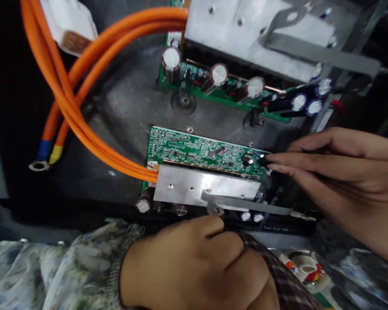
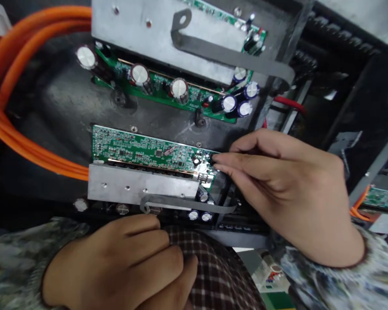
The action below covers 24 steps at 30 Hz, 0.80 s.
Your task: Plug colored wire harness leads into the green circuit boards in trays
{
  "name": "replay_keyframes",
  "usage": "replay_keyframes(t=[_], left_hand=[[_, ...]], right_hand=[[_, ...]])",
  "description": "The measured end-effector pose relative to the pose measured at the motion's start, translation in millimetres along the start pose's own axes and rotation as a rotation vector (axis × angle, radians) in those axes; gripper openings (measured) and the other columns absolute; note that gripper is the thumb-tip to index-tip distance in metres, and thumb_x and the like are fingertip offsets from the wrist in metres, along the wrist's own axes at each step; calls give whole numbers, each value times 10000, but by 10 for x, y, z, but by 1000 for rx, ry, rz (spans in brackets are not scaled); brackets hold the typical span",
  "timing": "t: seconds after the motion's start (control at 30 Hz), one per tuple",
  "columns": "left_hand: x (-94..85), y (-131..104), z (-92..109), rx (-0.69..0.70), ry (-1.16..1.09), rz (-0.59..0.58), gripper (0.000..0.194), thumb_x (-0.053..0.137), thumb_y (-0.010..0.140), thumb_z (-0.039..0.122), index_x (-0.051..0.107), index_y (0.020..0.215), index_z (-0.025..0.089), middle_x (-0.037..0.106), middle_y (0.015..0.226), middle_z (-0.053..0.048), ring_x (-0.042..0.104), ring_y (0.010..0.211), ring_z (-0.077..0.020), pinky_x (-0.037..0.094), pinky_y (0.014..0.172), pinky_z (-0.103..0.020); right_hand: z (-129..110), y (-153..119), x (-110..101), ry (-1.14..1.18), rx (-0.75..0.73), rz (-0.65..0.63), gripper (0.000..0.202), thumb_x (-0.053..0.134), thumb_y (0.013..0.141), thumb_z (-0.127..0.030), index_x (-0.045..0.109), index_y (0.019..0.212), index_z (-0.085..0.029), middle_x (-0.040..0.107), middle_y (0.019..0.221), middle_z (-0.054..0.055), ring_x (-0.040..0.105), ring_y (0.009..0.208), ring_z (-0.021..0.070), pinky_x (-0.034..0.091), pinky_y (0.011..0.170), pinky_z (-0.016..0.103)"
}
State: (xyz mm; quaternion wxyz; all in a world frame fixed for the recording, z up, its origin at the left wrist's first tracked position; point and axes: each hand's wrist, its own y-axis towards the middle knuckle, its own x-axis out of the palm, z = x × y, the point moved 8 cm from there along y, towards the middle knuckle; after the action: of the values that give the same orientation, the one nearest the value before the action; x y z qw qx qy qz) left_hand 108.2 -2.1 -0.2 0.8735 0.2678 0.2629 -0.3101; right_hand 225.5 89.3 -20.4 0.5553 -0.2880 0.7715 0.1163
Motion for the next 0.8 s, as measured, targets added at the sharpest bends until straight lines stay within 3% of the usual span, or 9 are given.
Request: replay_keyframes(t=[0.17, 0.5, 0.6, 0.8], left_hand=[[13, -3, -5, -5, -25, -3, 226, 727, 801, 368, 712, 826, 143, 458, 634, 36, 371, 578, -100, 275, 511, -298], [-10, 21, -7, -35, -18, 14, 160, 576, 886, 224, 681, 802, 137, 449, 605, 35, 381, 546, -104, 252, 482, -309], [4, 30, -2, -25, -28, -7, 181, 561, 902, 251, 690, 849, 136, 457, 598, 36, 389, 546, -106, 259, 483, -308], [47, 48, -38, -59, -112, -34, 207, 615, 858, 217, 588, 660, 164, 425, 557, 45, 354, 525, -112, 267, 470, -311]], right_hand=[[-15, 21, 22, 23, 6, -10, 129, 605, 895, -268, 694, 987, -249, 660, 917, -22, 606, 779, 70, 483, 658, 258], [43, -25, 20, 8, -9, -6, 159, 573, 920, -329, 698, 993, -262, 652, 915, -6, 595, 732, 87, 464, 594, 296], [62, -27, 34, 5, -8, -18, 179, 555, 928, -358, 699, 997, -276, 651, 931, -6, 587, 685, 90, 453, 555, 307], [53, -24, 7, 24, -44, -5, 158, 577, 913, -317, 706, 996, -275, 654, 924, -3, 598, 694, 91, 472, 571, 290]])
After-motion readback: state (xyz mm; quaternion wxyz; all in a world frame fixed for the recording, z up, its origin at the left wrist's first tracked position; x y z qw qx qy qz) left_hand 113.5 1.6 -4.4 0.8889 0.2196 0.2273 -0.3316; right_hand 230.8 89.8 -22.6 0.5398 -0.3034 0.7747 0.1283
